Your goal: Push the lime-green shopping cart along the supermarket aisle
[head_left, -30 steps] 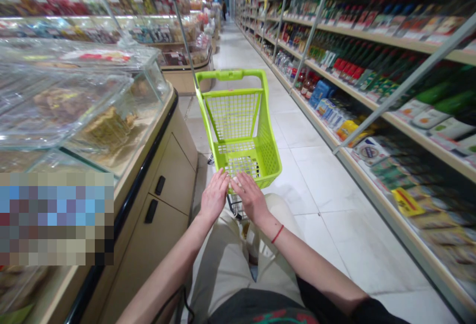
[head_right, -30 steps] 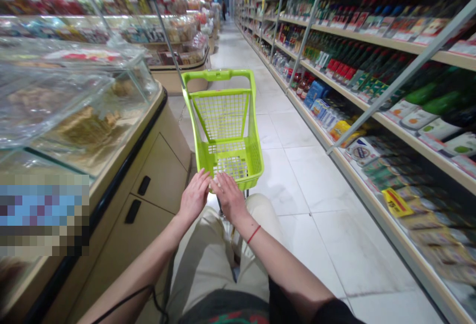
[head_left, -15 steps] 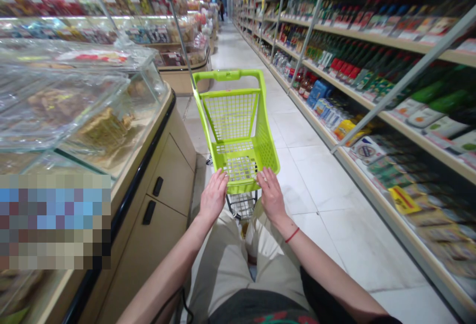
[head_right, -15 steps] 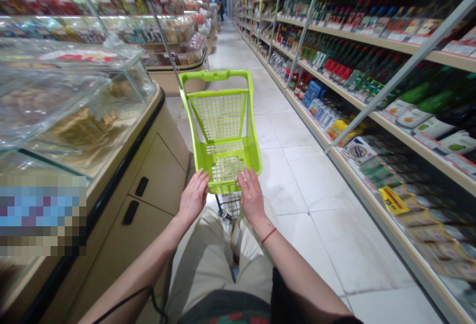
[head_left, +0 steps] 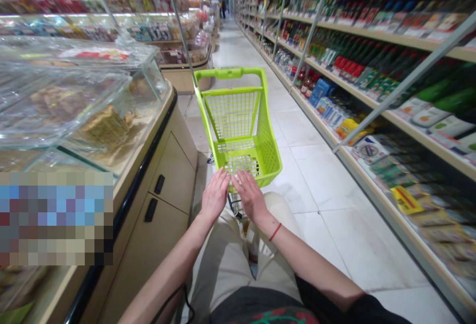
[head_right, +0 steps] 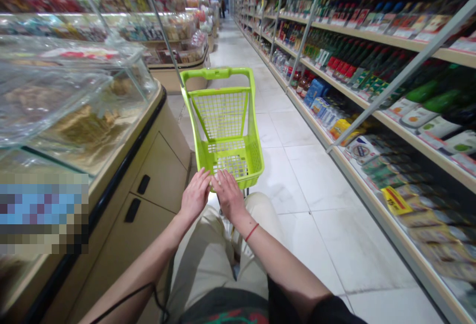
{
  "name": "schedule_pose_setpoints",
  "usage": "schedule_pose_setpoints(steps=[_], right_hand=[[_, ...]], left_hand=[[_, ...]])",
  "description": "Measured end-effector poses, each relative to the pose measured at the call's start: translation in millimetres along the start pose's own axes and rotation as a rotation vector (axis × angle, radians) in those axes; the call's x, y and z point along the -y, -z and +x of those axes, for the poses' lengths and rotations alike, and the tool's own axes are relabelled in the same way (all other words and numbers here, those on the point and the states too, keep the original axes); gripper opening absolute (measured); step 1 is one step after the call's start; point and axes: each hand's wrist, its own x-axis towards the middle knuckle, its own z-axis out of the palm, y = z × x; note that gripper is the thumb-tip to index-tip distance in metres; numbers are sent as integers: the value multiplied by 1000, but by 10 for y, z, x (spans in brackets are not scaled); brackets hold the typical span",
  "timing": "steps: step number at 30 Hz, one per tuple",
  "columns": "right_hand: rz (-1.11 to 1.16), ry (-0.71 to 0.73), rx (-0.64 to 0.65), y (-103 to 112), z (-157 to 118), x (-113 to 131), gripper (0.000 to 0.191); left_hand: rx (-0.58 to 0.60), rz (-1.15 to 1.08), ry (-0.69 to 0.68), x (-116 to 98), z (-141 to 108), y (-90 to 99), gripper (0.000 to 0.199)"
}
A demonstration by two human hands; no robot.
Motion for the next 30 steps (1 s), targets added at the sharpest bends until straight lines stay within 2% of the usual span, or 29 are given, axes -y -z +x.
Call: schedule_pose_setpoints(steps=[8, 11, 13, 16, 20, 23, 26, 30], right_hand=[[-77, -51, -63, 304, -217, -514, 73], [-103, -71, -103, 358, -267, -596, 77], [-113, -97, -125, 335, -261, -559, 74], [-111, -107, -134, 225, -191, -373, 67], [-76, -43, -59, 34, -39, -28, 55], [-70, -36, -19, -47, 38, 129, 47], [-61, 3, -17, -34, 39, 113, 48], [-59, 57, -30, 91, -48, -89, 53]], left_hand=[[-16, 24, -30, 11, 5, 31, 39], [-24, 29, -31, 1, 5, 25, 37], [-33, 22, -26, -8, 7, 23, 38], [-36, 7, -16, -19, 8, 20, 39], [-21, 8, -4, -21, -3, 1, 39], [-32, 27, -2, -17, -14, -18, 35], [-47, 49, -15, -16, -9, -10, 32], [-43, 59, -45, -18, 15, 35, 31]])
